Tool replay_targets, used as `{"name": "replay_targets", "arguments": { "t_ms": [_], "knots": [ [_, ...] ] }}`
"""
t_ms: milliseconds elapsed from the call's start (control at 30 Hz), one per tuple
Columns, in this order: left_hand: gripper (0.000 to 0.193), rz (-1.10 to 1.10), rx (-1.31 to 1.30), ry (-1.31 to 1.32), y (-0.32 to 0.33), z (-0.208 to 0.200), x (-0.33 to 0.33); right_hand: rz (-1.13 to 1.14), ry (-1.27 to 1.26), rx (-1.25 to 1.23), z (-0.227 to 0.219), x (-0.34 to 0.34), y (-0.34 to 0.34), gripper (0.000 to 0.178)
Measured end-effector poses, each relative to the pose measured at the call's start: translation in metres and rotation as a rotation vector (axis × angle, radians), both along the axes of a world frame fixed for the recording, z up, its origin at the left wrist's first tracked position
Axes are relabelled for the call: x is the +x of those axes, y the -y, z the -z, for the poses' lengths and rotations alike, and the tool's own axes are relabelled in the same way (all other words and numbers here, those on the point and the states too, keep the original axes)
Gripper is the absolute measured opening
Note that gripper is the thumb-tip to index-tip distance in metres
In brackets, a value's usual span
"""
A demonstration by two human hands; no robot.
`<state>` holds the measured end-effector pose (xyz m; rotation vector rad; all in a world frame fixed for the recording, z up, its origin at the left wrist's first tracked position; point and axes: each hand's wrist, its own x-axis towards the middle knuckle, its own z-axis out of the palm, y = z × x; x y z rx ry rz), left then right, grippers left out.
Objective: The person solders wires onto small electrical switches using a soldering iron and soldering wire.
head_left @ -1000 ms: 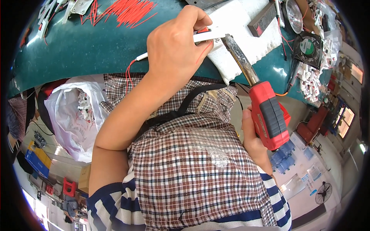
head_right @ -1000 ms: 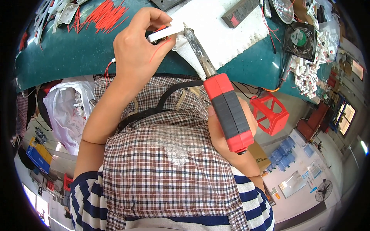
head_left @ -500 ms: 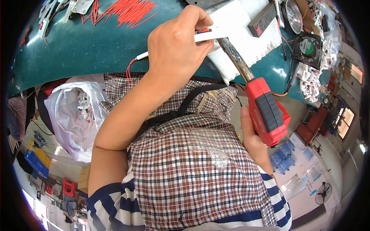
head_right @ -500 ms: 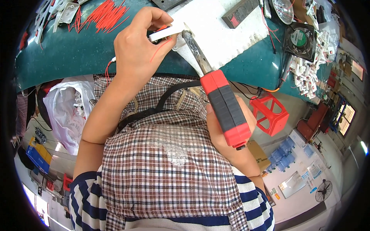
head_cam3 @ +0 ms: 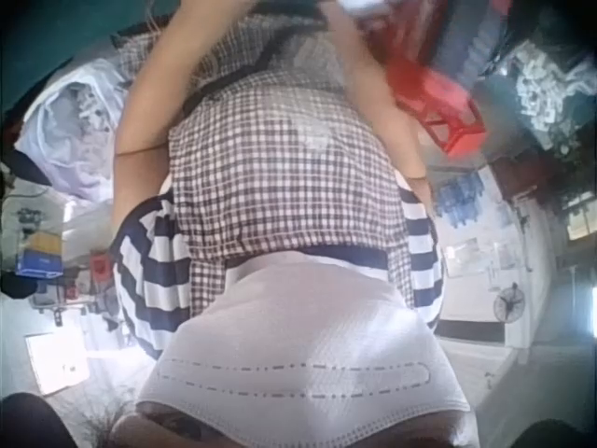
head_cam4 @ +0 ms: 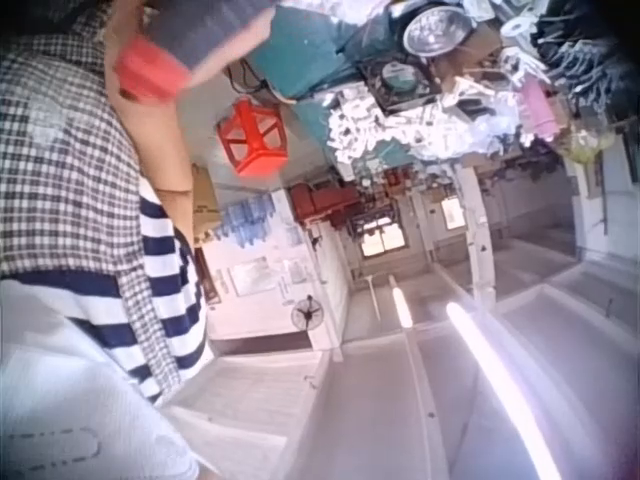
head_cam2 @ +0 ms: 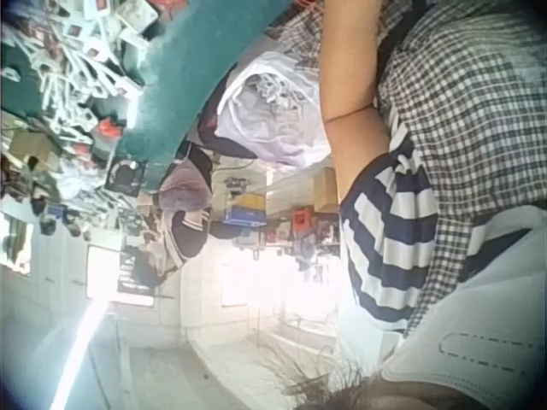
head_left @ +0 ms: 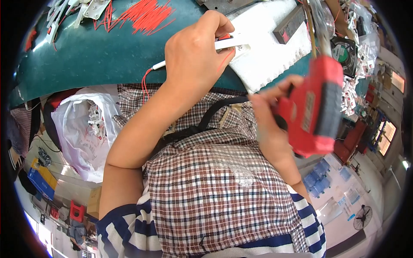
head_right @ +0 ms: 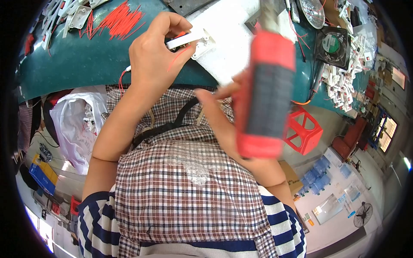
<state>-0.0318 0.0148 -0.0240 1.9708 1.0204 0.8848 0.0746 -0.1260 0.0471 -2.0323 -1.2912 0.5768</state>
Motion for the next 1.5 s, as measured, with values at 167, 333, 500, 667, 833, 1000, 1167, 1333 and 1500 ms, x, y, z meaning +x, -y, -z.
{"name": "replay_targets", "arguments": {
  "t_ms": [167,333,500,667,833,1000,1167,1333,1500],
  "knots": [
    [0.037,-0.012,-0.043,0.021,0.002,-0.009,0.002,0.059,0.025,0.315,0.025,-0.022,-0.044,0.062],
    [0.036,0.006,-0.073,0.024,0.001,-0.004,0.004,0.319,-0.303,0.118,0.023,-0.023,-0.032,0.055],
    [0.036,0.073,-0.202,-0.026,-0.006,-0.012,-0.003,0.101,0.264,0.166,0.03,0.009,-0.026,0.054],
    [0.032,0.211,-0.306,0.114,-0.012,-0.028,-0.009,0.128,0.133,0.351,0.034,0.014,-0.034,0.048],
    [0.022,0.241,0.127,0.063,-0.011,-0.006,-0.011,0.078,0.142,0.32,0.029,0.014,-0.038,0.047],
    [0.013,0.193,0.091,0.048,-0.001,-0.02,-0.01,0.036,0.103,0.286,0.026,0.017,-0.042,0.033],
    [0.015,0.045,0.146,0.019,0.008,-0.015,-0.004,0.084,0.033,0.277,0.034,0.033,-0.03,0.03],
    [0.017,-0.026,0.212,-0.002,0.015,-0.008,0.001,0.103,0.047,-0.032,-0.01,0.034,-0.008,0.026],
    [0.018,-0.061,0.258,-0.01,0.017,-0.006,0.005,0.246,-0.171,0.097,-0.028,0.038,0.024,0.028]
  ]
}}
